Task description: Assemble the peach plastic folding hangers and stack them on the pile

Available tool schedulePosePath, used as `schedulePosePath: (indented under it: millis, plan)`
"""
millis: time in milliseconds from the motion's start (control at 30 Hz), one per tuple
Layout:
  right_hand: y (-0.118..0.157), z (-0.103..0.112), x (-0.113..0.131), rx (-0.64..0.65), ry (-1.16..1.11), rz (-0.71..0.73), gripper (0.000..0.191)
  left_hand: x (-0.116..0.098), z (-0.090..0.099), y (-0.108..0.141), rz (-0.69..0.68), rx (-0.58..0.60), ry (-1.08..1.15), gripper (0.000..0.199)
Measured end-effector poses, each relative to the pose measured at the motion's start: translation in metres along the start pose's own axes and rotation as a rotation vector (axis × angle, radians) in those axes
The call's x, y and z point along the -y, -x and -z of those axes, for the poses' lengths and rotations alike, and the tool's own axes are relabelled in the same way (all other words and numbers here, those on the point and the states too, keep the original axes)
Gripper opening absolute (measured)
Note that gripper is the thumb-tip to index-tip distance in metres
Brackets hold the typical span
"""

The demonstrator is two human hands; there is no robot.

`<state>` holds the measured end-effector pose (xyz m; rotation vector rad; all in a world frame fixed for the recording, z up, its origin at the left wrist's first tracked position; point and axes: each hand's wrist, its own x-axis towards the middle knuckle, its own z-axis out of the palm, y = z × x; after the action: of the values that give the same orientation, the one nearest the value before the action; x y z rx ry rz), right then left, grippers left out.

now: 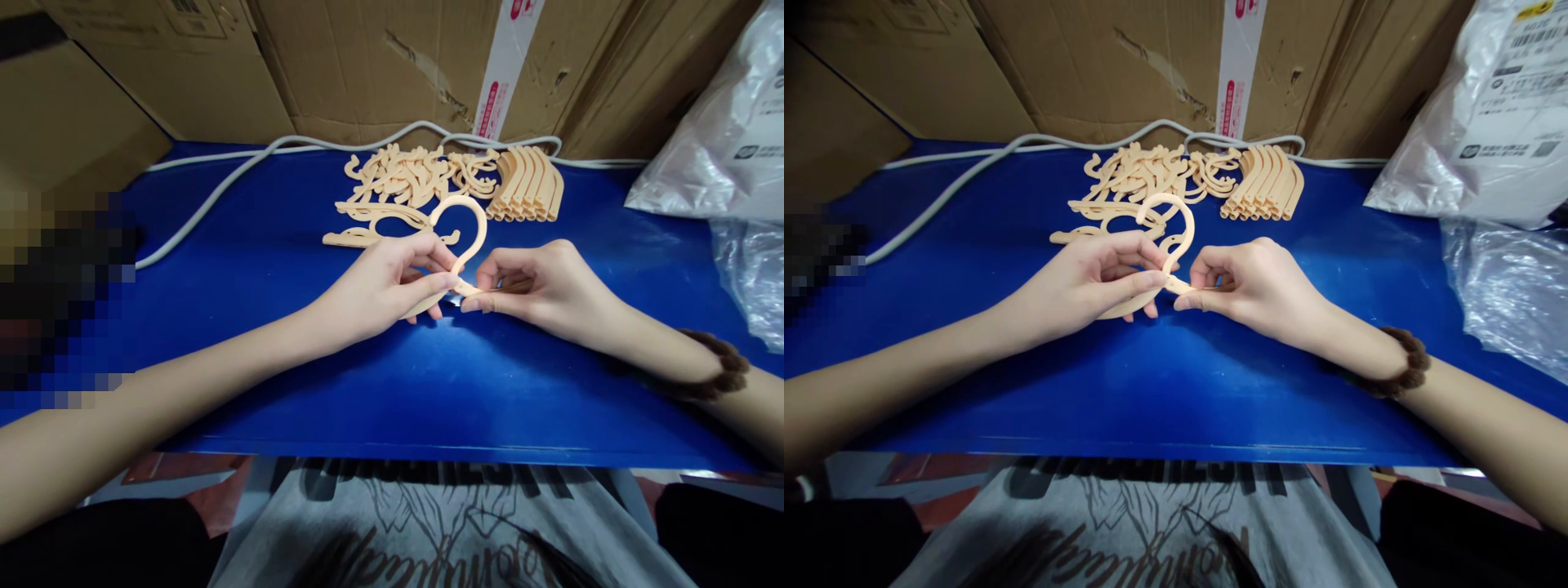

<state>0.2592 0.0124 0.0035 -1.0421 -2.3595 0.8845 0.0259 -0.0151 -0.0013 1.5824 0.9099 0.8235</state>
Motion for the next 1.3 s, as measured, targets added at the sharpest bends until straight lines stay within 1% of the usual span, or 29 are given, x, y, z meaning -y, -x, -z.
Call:
schedulePosePath:
  millis: [233,367,433,500,600,667,733,800,867,967,1033,1100,1233,1300]
  plan:
    - [0.0,-0.003,0.006,-0.034,-0.023,-0.043,0.053,0.001,0.0,0.0,-0.028,-0.016,-0.033,0.001]
    - [0.0,-0.002,0.004,-0.039,0.0,-0.032,0.052,0.002,0.001,0.0,-0.023,-0.007,-0.066,0.003]
    - [0.0,-0.002,0.003,-0.025,0.04,-0.011,0.05,0.003,0.002,0.001,-0.064,0.005,-0.128,0.006]
    - [0.0,-0.001,0.002,-0.023,0.12,0.027,0.047,0.004,0.005,0.002,-0.167,0.006,-0.297,0.011]
    - [0.002,-0.002,0.002,-0.06,0.279,0.094,0.04,0.005,0.008,0.005,-0.346,-0.036,-0.755,0.02]
    - [0.003,-0.002,0.003,-0.091,0.372,0.151,0.036,0.006,0.01,0.007,-0.37,-0.065,-1.003,0.026]
    - [0.004,-0.002,0.003,-0.123,0.479,0.219,0.036,0.007,0.011,0.007,-0.345,-0.075,-1.107,0.031]
    - [0.005,-0.001,0.001,-0.161,0.599,0.279,0.039,0.009,0.011,0.007,-0.347,-0.066,-1.128,0.031]
    - [0.004,0.0,-0.001,-0.18,0.692,0.315,0.045,0.012,0.012,0.006,-0.39,-0.053,-1.133,0.03]
    - [0.003,0.001,-0.004,-0.181,0.755,0.357,0.049,0.014,0.015,0.006,-0.503,-0.057,-1.177,0.028]
    - [0.002,0.001,-0.004,-0.197,0.781,0.393,0.046,0.014,0.017,0.005,-0.594,-0.079,-1.227,0.024]
    - [0.002,0.001,-0.004,-0.236,0.819,0.429,0.043,0.014,0.019,0.005,-0.655,-0.091,-1.267,0.023]
    - [0.002,0.0,-0.005,-0.355,0.882,0.488,0.041,0.014,0.021,0.004,-0.662,-0.097,-1.314,0.028]
    - [0.002,-0.001,-0.006,-0.384,0.891,0.479,0.042,0.014,0.021,0.004,-0.655,-0.105,-1.328,0.03]
